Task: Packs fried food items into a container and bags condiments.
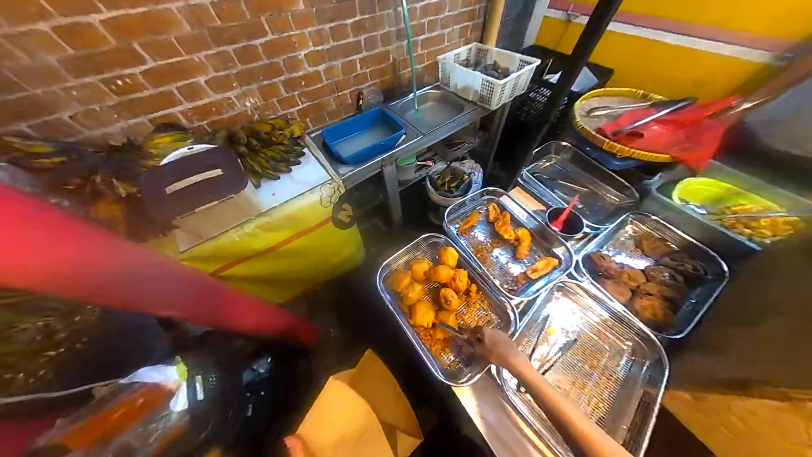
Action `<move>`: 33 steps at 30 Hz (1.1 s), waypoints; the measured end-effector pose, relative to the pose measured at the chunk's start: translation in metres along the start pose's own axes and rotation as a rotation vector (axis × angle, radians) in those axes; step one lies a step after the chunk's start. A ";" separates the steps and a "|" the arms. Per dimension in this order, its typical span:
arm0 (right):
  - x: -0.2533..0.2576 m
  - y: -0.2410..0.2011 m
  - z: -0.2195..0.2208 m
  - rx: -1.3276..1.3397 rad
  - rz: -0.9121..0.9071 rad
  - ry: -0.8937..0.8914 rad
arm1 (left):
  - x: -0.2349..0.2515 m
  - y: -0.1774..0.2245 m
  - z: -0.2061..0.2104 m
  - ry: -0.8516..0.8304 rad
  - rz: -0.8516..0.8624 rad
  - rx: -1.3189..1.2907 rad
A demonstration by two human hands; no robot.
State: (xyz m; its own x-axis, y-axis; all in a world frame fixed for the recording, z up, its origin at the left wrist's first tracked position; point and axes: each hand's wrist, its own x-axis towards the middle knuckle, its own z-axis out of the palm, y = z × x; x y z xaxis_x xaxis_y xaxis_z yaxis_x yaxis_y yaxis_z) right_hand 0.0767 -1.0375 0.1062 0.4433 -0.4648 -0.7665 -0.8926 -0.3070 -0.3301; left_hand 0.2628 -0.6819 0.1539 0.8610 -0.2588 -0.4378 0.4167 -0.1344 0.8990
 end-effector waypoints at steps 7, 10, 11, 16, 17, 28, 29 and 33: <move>-0.009 0.062 0.011 0.487 -0.138 0.075 | 0.006 0.018 0.034 -0.109 -0.051 -0.051; -0.051 0.070 -0.004 0.698 -0.247 0.110 | 0.010 0.021 0.046 -0.137 -0.083 -0.013; -0.067 0.067 -0.010 0.760 -0.311 0.116 | 0.012 0.020 0.050 -0.148 -0.095 -0.014; -0.137 0.025 -0.029 0.890 -0.602 0.069 | 0.011 0.025 0.069 -0.184 -0.150 -0.032; -0.144 0.018 -0.029 0.847 -0.640 0.085 | 0.009 0.027 0.071 -0.199 -0.141 -0.036; -0.185 -0.057 -0.018 -0.291 -0.632 0.276 | -0.008 0.004 0.067 -0.470 0.244 0.198; -0.186 -0.071 -0.012 -0.337 -0.630 0.297 | -0.015 0.001 0.072 -0.482 0.191 0.196; -0.176 -0.101 -0.019 -0.389 -0.703 0.030 | -0.020 -0.003 0.069 -0.389 -0.073 -0.159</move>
State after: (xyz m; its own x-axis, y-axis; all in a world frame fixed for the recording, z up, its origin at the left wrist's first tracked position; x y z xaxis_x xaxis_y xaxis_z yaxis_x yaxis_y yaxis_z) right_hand 0.0903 -0.9404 0.2843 0.8977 -0.0757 -0.4340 -0.3141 -0.8007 -0.5101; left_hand 0.2241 -0.7424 0.1589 0.6666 -0.5994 -0.4431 0.5383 -0.0241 0.8424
